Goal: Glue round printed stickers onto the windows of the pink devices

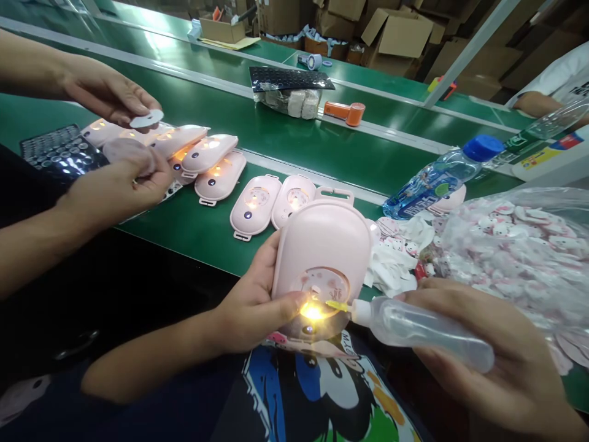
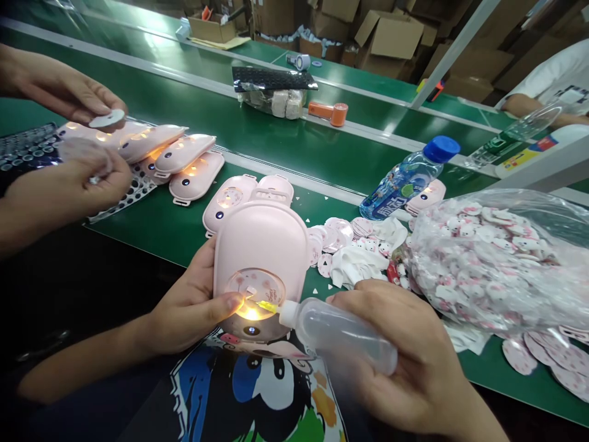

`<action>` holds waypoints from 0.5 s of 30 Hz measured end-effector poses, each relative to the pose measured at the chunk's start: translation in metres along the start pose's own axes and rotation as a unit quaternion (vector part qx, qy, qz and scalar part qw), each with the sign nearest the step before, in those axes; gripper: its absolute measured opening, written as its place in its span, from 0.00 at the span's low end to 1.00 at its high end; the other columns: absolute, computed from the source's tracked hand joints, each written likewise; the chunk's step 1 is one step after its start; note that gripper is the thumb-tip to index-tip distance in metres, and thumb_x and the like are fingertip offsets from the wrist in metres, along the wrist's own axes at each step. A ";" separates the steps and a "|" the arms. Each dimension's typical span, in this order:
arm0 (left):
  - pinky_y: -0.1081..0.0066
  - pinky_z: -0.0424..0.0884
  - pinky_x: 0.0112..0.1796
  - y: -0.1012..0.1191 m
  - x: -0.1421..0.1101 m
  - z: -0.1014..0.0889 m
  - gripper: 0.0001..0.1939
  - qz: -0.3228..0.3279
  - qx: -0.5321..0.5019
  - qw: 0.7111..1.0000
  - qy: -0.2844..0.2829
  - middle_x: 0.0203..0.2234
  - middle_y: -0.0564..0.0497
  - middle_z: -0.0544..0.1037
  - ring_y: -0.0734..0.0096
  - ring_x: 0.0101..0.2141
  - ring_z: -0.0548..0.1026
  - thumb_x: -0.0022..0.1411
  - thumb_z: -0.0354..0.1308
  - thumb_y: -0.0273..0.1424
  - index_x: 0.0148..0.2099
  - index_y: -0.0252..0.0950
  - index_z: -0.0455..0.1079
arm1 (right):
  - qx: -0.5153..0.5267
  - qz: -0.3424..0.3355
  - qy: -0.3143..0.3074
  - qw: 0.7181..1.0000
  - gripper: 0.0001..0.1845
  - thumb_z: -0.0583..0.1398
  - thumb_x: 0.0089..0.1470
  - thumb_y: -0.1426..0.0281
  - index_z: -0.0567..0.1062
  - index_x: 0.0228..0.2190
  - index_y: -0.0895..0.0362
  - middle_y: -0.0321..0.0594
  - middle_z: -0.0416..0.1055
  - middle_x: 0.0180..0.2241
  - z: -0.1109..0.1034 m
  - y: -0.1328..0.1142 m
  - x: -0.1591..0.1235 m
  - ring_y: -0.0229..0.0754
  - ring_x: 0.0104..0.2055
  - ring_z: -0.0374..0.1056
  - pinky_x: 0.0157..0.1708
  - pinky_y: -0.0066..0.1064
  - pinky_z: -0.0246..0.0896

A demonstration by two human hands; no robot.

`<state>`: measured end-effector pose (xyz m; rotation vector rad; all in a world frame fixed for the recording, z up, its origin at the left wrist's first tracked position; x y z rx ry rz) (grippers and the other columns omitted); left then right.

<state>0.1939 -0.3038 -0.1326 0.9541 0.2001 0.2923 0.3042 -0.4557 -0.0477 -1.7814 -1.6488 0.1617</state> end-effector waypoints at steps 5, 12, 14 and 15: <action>0.65 0.79 0.43 0.016 0.003 -0.040 0.33 0.044 0.025 0.992 0.114 0.49 0.49 0.78 0.58 0.47 0.78 0.55 0.67 0.24 0.61 0.48 0.64 | 0.286 0.149 0.147 0.935 0.14 0.59 0.56 0.58 0.75 0.43 0.48 0.38 0.74 0.34 0.005 0.061 -0.019 0.40 0.30 0.70 0.25 0.30 0.66; 0.71 0.80 0.39 0.053 -0.025 -0.101 0.34 0.100 0.067 0.960 0.251 0.46 0.55 0.80 0.65 0.42 0.78 0.55 0.65 0.22 0.62 0.46 0.64 | 0.471 0.312 0.137 0.813 0.22 0.60 0.47 0.56 0.73 0.44 0.51 0.40 0.73 0.37 0.069 0.113 0.009 0.44 0.36 0.72 0.39 0.40 0.69; 0.71 0.80 0.39 0.047 -0.026 -0.104 0.34 0.084 0.056 0.959 0.263 0.45 0.54 0.80 0.65 0.41 0.79 0.53 0.66 0.22 0.61 0.45 0.65 | 0.312 0.325 0.121 0.885 0.26 0.60 0.47 0.55 0.69 0.47 0.51 0.41 0.73 0.43 0.073 0.128 0.038 0.46 0.44 0.72 0.46 0.43 0.67; 0.71 0.80 0.39 0.043 -0.025 -0.104 0.35 0.073 0.048 0.959 0.268 0.44 0.54 0.80 0.65 0.41 0.79 0.51 0.68 0.22 0.60 0.45 0.66 | 0.244 0.332 0.115 0.904 0.26 0.61 0.46 0.56 0.69 0.46 0.52 0.42 0.73 0.44 0.076 0.138 0.053 0.47 0.46 0.71 0.48 0.44 0.66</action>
Point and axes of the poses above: each hand's wrist, its own x-axis towards the middle knuckle, its own z-axis out of the palm, y = z × x, the point moved 8 cm from there along x, towards the middle knuckle
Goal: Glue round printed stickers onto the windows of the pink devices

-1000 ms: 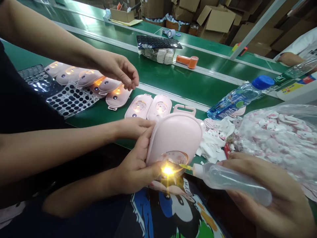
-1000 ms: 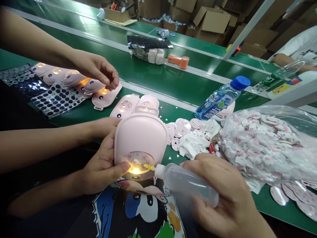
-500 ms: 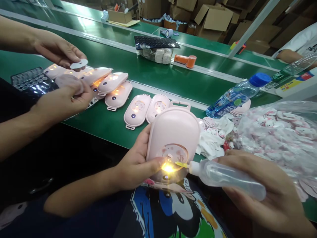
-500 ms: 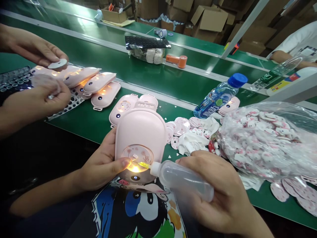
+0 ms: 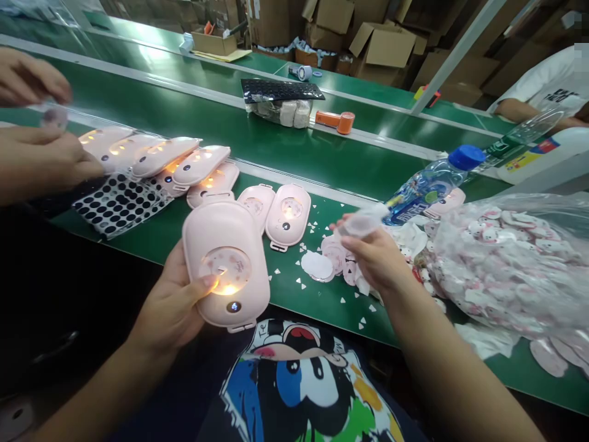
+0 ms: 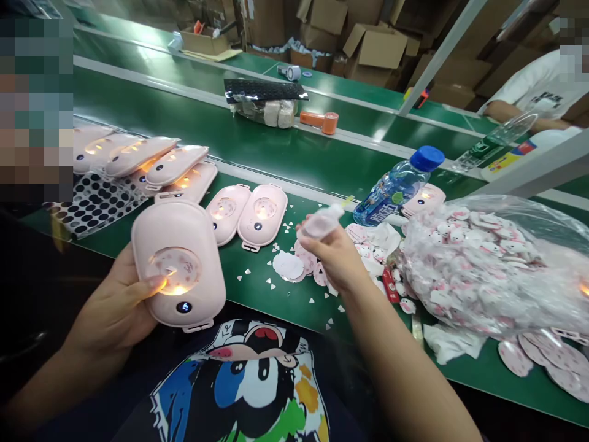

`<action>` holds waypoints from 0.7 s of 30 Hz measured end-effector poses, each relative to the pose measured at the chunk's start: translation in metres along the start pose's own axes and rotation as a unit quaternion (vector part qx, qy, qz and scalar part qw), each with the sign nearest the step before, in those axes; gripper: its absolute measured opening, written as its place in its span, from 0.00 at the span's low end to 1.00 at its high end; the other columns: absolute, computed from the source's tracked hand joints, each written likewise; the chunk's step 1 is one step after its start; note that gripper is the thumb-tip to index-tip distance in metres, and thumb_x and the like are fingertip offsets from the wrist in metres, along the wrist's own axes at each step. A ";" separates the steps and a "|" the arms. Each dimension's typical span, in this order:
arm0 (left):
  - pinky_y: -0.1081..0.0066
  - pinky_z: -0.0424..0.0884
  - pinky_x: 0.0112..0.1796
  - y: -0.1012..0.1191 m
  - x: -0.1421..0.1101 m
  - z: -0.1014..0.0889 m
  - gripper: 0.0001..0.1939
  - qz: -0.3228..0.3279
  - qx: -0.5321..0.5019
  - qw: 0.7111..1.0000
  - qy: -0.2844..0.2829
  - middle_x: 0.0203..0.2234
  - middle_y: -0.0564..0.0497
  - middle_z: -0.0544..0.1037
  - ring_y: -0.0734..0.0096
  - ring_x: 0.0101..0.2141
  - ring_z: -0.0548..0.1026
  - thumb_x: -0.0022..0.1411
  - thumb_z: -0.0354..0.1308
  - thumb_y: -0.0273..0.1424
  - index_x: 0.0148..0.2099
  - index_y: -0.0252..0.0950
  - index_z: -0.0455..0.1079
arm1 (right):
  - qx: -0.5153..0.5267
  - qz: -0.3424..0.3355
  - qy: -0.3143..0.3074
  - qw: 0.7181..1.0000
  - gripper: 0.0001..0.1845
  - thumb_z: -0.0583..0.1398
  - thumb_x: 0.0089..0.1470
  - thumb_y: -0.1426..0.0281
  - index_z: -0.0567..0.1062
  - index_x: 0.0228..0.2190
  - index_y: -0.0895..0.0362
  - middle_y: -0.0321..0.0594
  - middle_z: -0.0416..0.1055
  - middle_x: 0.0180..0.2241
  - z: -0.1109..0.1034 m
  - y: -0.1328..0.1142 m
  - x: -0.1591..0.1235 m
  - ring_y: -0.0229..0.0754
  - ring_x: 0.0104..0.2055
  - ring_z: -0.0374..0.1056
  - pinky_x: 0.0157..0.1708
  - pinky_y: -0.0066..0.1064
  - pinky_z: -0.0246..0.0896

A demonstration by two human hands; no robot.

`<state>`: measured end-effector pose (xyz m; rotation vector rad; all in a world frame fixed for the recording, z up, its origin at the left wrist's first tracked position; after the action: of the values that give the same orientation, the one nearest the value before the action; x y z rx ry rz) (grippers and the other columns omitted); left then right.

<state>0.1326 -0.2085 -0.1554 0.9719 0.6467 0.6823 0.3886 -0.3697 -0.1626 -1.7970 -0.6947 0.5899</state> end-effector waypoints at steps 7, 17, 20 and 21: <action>0.68 0.80 0.39 -0.028 0.008 0.017 0.39 -0.080 -0.016 0.997 0.005 0.44 0.50 0.80 0.62 0.42 0.79 0.45 0.71 0.24 0.59 0.45 0.66 | -0.278 0.040 0.053 0.958 0.25 0.71 0.36 0.67 0.75 0.39 0.54 0.46 0.69 0.48 0.013 0.021 0.095 0.62 0.57 0.57 0.55 0.55 0.48; 0.67 0.79 0.41 -0.046 0.024 0.031 0.38 -0.133 0.002 0.991 -0.028 0.48 0.48 0.79 0.59 0.46 0.77 0.50 0.69 0.24 0.62 0.44 0.63 | -0.482 -0.146 -0.060 0.862 0.05 0.61 0.55 0.70 0.78 0.32 0.53 0.41 0.74 0.34 0.027 -0.018 -0.010 0.49 0.42 0.67 0.45 0.44 0.57; 0.69 0.79 0.41 -0.045 0.024 0.034 0.35 -0.130 0.034 0.990 -0.031 0.51 0.48 0.77 0.58 0.47 0.77 0.53 0.68 0.26 0.62 0.44 0.63 | -0.489 -0.161 -0.048 0.856 0.10 0.58 0.57 0.75 0.79 0.36 0.53 0.40 0.76 0.39 0.012 -0.023 -0.039 0.45 0.43 0.69 0.46 0.39 0.60; 0.69 0.79 0.41 -0.042 0.025 0.034 0.34 -0.124 0.050 0.990 -0.031 0.52 0.47 0.77 0.57 0.47 0.77 0.53 0.67 0.27 0.62 0.44 0.64 | -0.493 -0.165 0.003 0.854 0.12 0.55 0.59 0.75 0.78 0.40 0.55 0.42 0.76 0.42 -0.009 -0.028 -0.046 0.46 0.45 0.69 0.47 0.38 0.61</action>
<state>0.1825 -0.2237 -0.1835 0.9812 0.7384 0.4005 0.3572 -0.4010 -0.1302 -2.5037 -1.4388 -0.0647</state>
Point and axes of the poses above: each hand's wrist, its own x-axis towards the middle knuckle, its own z-axis out of the palm, y = z × x, the point moved 8 cm from there along x, towards the middle knuckle
